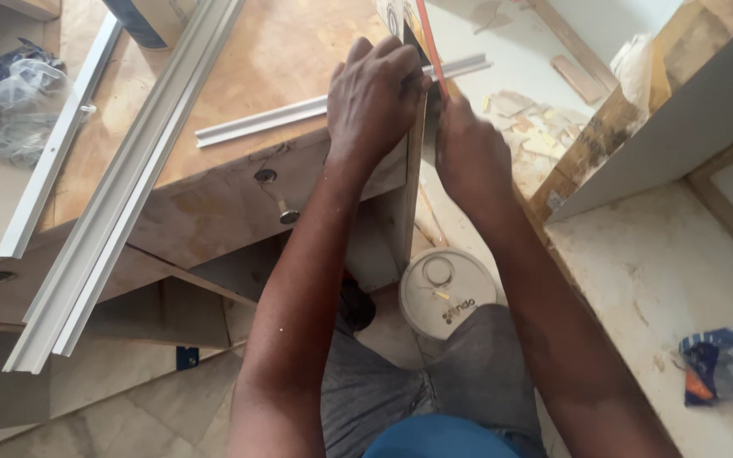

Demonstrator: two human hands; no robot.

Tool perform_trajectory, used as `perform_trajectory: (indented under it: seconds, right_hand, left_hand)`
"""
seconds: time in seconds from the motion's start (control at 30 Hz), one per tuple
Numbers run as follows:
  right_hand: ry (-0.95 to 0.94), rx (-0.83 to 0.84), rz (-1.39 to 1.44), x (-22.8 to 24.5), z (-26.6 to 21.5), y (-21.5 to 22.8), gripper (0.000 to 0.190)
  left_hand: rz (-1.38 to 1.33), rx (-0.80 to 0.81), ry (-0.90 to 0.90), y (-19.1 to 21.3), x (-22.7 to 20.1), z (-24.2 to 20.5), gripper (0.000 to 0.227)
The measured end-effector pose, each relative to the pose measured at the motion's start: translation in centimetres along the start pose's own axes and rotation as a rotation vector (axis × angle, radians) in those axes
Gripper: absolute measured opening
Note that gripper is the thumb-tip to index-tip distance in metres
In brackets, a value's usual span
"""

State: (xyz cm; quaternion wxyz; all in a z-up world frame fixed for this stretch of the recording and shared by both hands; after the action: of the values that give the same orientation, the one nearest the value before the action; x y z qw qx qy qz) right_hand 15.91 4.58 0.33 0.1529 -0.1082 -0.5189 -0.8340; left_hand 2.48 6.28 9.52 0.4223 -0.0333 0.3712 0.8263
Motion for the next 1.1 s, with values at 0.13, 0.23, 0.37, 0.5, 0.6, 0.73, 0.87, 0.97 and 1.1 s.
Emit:
perform_trajectory:
  seconds: [0.13,0.23,0.37,0.5,0.6,0.73,0.87,0.97,1.1]
  right_hand:
    - [0.025,-0.068,0.071,0.6,-1.5,0.0,0.020]
    - [0.064,-0.119,0.026,0.6,-3.8,0.8,0.021]
    - [0.033,0.001,0.000,0.1,-2.6,0.1,0.019]
    - [-0.069,0.082,0.007,0.5,0.1,0.4,0.022]
    - [0.011,0.000,-0.040,1.6,-2.2,1.5,0.023]
    - [0.086,-0.063,0.081,1.2,-5.8,1.2,0.017]
    - [-0.041,0.111,-0.017,-0.6,-5.6,-1.0,0.020]
    - [-0.068,0.074,0.017,-1.2,-5.4,0.5,0.016]
    - [0.043,0.022,0.109,-0.5,-5.9,2.4,0.016]
  left_hand:
    - [0.006,-0.014,0.014,0.0,0.0,-0.1,0.020]
    - [0.026,-0.040,-0.015,0.3,-0.2,0.0,0.020]
    - [0.020,-0.017,-0.026,-0.1,0.0,-0.7,0.020]
    - [0.031,-0.016,-0.013,0.0,-0.2,-0.2,0.020]
    - [0.017,-0.039,-0.022,0.3,-0.5,-0.2,0.021]
    - [0.032,-0.051,-0.035,0.0,-0.1,-0.4,0.017]
    - [0.046,-0.022,-0.009,-0.4,0.4,0.0,0.019]
    - [0.040,-0.028,-0.020,-0.4,0.1,-0.4,0.019]
    - [0.052,-0.058,-0.042,0.1,-0.3,-0.4,0.021]
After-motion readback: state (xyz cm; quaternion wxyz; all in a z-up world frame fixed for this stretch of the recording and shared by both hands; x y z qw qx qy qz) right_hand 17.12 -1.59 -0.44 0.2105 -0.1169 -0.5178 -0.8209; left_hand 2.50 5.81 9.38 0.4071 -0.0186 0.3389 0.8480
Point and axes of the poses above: each hand's wrist, its own z-axis towards the middle knuckle, its own y-axis out of the back of the hand, x = y × z, the point moved 10 cm from there along z, towards the middle knuckle, and after that the axes turned 10 degrees about -z, right-handed, at the moved point
